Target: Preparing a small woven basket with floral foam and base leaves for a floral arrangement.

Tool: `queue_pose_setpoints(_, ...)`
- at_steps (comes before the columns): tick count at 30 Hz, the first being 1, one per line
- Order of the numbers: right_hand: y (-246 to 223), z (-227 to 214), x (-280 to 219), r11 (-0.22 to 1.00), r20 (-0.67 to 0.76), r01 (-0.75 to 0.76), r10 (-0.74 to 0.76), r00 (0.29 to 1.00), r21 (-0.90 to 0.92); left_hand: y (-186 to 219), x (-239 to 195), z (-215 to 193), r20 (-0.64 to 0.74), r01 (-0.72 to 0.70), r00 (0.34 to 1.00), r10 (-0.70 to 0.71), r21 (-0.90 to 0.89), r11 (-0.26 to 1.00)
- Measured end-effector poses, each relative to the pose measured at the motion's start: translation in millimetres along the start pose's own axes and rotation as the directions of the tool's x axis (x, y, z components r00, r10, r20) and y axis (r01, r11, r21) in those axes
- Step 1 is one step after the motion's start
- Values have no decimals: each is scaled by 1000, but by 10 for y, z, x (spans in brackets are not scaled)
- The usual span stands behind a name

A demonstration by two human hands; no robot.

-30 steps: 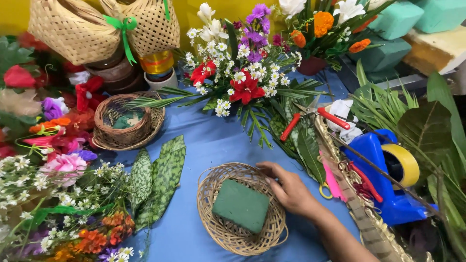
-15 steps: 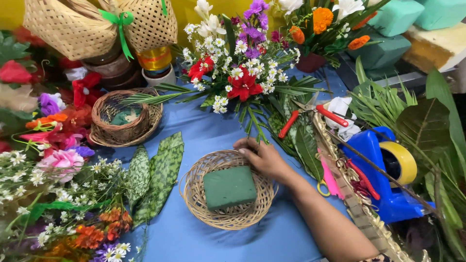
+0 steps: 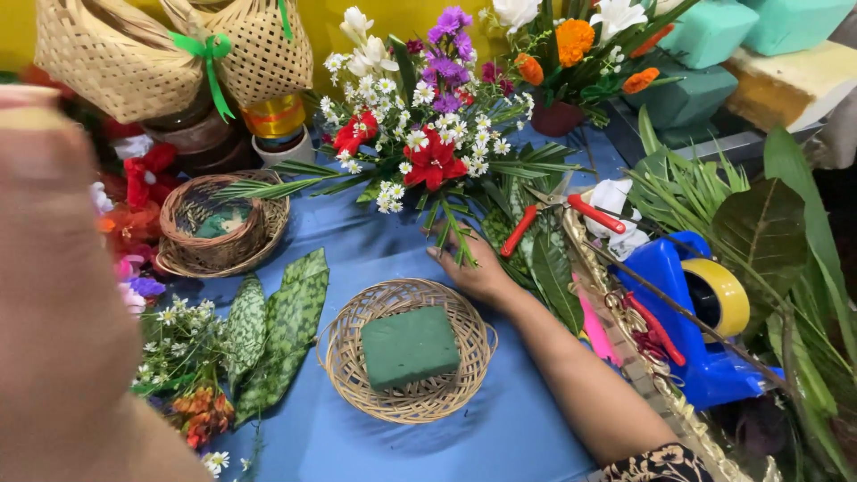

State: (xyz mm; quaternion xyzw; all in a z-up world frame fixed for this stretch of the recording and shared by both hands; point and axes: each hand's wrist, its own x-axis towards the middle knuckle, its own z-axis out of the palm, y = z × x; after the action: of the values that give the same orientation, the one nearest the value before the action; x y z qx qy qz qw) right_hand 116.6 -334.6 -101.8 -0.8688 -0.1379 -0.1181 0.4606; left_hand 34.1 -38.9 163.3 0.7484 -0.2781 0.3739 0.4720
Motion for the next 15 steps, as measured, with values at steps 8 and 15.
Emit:
queue_pose_setpoints(8,523,127,291,984,1,48,-48,999,-170,-737,-248,443,163,96,979,-119,146,985)
queue_pose_setpoints(15,234,85,331,966,-9,1,-3,1000,-257,-1630,-836,710,457,463,772,-441,69,883)
